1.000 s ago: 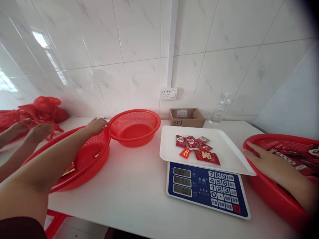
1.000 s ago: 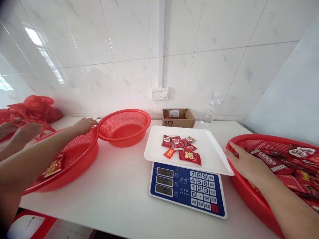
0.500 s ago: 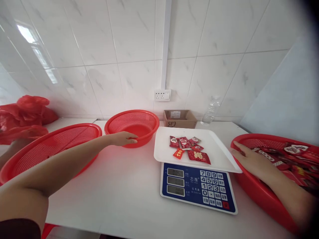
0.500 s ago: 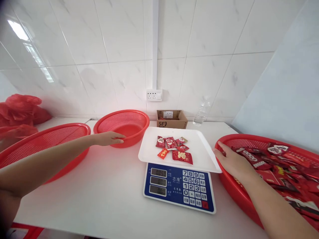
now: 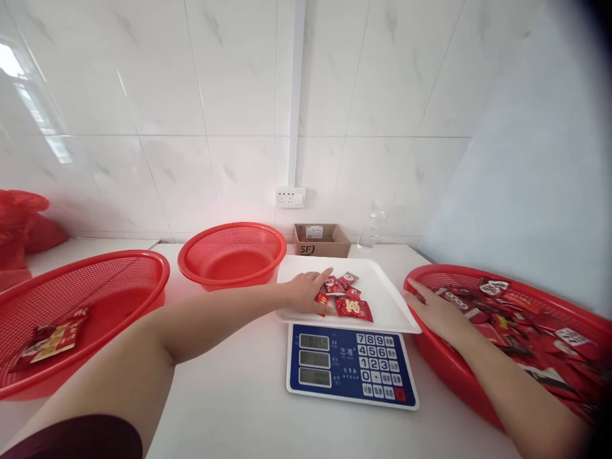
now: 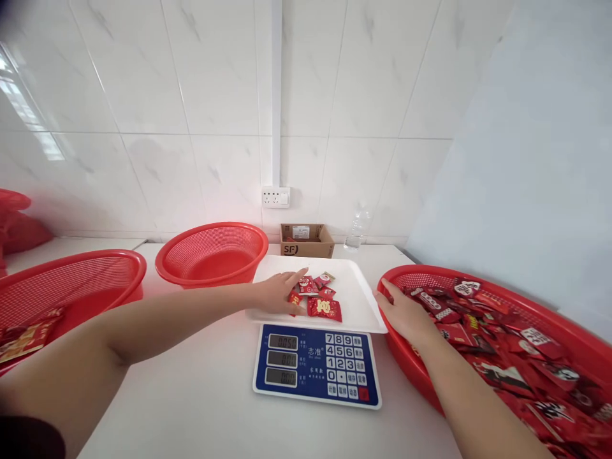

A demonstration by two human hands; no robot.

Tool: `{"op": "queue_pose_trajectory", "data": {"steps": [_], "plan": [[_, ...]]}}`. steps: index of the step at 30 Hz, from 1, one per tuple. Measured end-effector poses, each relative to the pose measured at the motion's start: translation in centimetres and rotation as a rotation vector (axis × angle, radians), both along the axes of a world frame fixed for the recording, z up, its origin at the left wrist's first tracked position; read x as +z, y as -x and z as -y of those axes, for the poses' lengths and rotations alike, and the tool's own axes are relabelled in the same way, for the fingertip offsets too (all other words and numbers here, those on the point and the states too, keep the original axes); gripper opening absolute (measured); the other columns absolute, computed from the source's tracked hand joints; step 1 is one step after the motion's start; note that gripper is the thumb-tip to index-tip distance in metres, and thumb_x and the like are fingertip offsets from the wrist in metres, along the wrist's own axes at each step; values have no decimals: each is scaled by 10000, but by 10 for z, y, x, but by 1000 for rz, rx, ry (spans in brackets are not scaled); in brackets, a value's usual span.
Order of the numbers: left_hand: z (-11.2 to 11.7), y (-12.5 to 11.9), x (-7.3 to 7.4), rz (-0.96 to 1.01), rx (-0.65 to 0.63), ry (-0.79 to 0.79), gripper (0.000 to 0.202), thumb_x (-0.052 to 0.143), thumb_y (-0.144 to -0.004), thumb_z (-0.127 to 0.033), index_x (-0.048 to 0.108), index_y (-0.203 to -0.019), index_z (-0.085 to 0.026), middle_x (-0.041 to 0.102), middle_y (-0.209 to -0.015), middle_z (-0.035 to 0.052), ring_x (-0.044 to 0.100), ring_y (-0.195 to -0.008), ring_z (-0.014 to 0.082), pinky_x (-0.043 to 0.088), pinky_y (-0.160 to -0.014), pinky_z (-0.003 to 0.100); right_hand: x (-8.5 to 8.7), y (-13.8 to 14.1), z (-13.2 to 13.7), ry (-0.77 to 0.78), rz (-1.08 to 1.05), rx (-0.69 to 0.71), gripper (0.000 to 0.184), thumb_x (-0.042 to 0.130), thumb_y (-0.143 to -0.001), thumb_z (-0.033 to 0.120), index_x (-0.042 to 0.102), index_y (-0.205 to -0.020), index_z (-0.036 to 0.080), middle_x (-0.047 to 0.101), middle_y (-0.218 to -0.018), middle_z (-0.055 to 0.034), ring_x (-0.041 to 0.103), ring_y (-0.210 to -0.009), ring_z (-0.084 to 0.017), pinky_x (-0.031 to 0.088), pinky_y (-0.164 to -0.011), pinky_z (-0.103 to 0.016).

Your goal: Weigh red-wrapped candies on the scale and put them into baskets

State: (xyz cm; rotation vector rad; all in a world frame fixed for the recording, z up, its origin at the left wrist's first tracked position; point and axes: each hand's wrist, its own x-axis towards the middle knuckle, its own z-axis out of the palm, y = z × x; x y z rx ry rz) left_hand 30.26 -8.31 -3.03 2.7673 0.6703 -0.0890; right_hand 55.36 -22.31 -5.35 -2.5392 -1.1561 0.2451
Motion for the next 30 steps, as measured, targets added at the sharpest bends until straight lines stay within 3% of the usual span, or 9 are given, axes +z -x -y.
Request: {"op": "queue_pose_trajectory", "data": {"steps": [3,7,11,15,18,20,23,27,30], "plan": [[-4,-7,-10,56,30,-179,770,353,-852,-559,34,-1448,-191,439,-1348,158,417,-1228,305,346,-966,424,-3,-3,-1,-39,37,1,623,301,-852,509,384,-1383,195,605,-1210,-114,531,-1141,-312,404,-939,-423],[-11,-8,-11,29,63,-324,581,330,-898,-423,186,-1419,-211,562,-1204,142,515,-1114,290,415,-856,386,-2,-2,-2,-55,40,4,606,318,-852,501,405,-1371,199,606,-1208,-116,540,-1129,-321,432,-903,-438],[-11,0,-5,76,127,-239,541,322,-895,-472,235,-1377,-245,585,-1165,110,554,-1058,261,448,-784,350,0,-1,-1,-22,20,-6,623,298,-858,510,369,-1391,195,585,-1237,-121,518,-1160,-305,412,-940,-419],[-7,15,-1,90,133,-110,703,413,-807,-618,237,-1363,-225,525,-1253,117,501,-1133,260,427,-877,364,-1,-1,-1,-36,25,-2,630,295,-854,509,366,-1393,190,594,-1225,-124,513,-1165,-311,409,-941,-429],[-6,25,3,-19,26,-43,686,444,-796,-604,300,-1347,-221,383,-1402,115,390,-1253,265,365,-979,380,-2,-2,-1,-56,28,4,626,301,-850,503,381,-1385,188,608,-1203,-122,522,-1151,-321,419,-923,-438],[-7,30,5,-56,-55,-76,569,369,-862,-538,345,-1329,-213,333,-1441,107,342,-1289,257,329,-1015,385,-3,-3,-1,-64,29,5,621,310,-846,497,392,-1379,189,619,-1185,-120,533,-1137,-324,424,-914,-442],[-9,31,3,-66,-92,-237,442,279,-923,-444,416,-1268,-204,459,-1342,115,426,-1209,255,374,-960,389,-4,-4,-2,-58,32,-1,622,313,-842,506,397,-1376,198,620,-1185,-116,536,-1133,-321,426,-913,-440],[-10,26,-1,-104,-58,-446,321,307,-925,-299,456,-1190,-198,598,-1091,131,533,-1036,261,448,-803,364,-6,-5,-2,-69,53,4,627,306,-840,519,404,-1372,202,619,-1188,-110,535,-1136,-317,424,-918,-431],[-13,25,4,-128,-2,-442,309,355,-887,-218,451,-1180,-214,606,-1022,113,566,-973,246,462,-737,327,-5,-3,-2,-68,48,1,619,309,-844,503,403,-1373,197,621,-1185,-118,547,-1120,-320,430,-906,-435]]}}
